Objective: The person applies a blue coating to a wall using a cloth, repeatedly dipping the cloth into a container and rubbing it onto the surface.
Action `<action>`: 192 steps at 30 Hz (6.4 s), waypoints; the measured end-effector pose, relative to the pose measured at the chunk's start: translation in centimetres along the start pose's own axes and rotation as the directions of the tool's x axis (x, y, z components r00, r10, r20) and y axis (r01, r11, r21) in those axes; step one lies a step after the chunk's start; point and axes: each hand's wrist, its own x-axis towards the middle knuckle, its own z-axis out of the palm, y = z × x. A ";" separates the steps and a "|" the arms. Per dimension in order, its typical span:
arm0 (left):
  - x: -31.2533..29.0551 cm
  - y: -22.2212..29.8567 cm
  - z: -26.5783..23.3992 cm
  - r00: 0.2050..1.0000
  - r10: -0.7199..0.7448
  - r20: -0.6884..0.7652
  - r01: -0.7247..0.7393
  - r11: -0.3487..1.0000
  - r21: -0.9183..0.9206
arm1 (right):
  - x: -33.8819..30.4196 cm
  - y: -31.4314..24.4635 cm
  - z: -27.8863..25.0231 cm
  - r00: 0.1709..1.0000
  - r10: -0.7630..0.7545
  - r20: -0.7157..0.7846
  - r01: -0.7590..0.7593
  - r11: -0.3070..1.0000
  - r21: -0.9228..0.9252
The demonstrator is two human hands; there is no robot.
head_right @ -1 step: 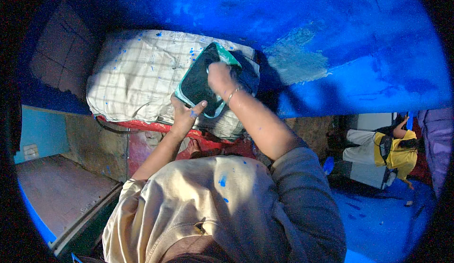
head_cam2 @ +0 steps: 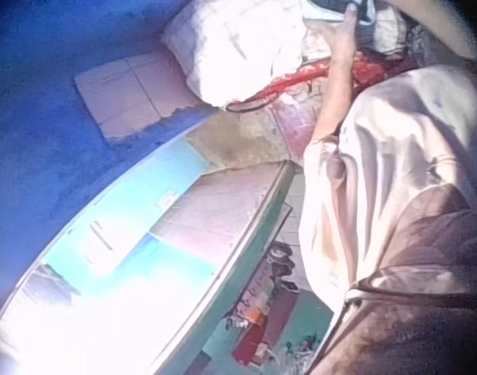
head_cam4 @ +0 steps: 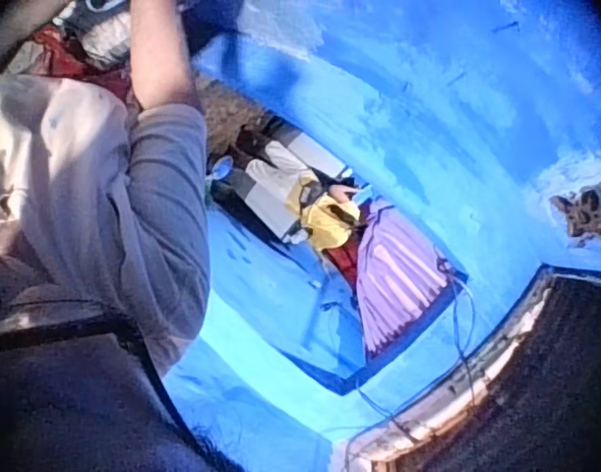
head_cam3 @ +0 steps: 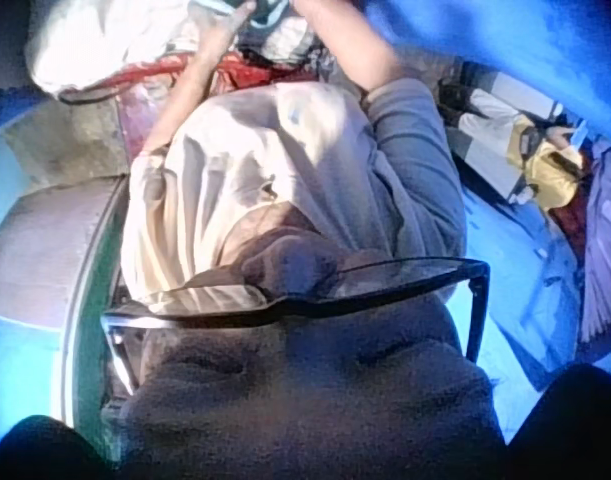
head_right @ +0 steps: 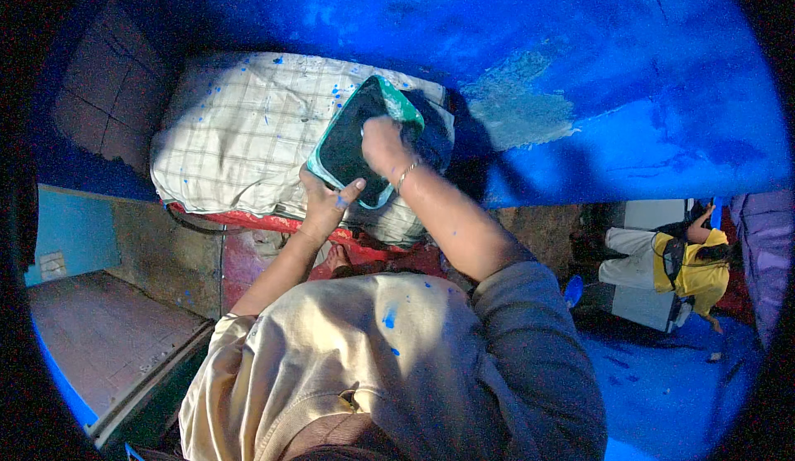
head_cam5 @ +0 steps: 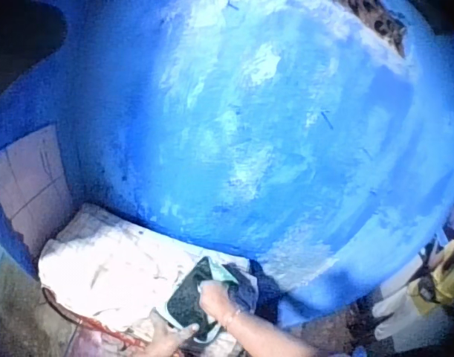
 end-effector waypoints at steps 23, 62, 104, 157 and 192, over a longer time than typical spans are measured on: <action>0.2 -1.6 -0.1 0.995 -0.021 0.094 0.042 0.972 -0.232 | -0.5 0.6 -5.1 1.000 0.023 -0.006 -0.022 0.996 0.082; -1.2 -6.7 1.7 0.987 0.041 0.154 -0.018 0.989 -0.148 | 1.1 0.1 -1.0 0.980 -0.023 -0.198 0.077 0.959 0.271; -0.5 -3.5 0.4 0.968 -0.099 0.231 0.139 0.977 -0.165 | -2.9 -1.4 1.2 0.996 -0.071 -0.056 0.079 0.984 0.160; -4.5 2.3 6.9 0.965 -0.120 -0.232 -0.012 0.867 -0.499 | -3.2 12.1 -9.0 0.831 -0.502 0.240 -0.495 -0.470 0.730; 3.2 -5.5 -1.8 0.587 -0.134 -0.798 0.785 0.336 0.521 | -8.4 33.7 -9.6 0.982 -0.096 0.160 -0.183 -0.657 0.731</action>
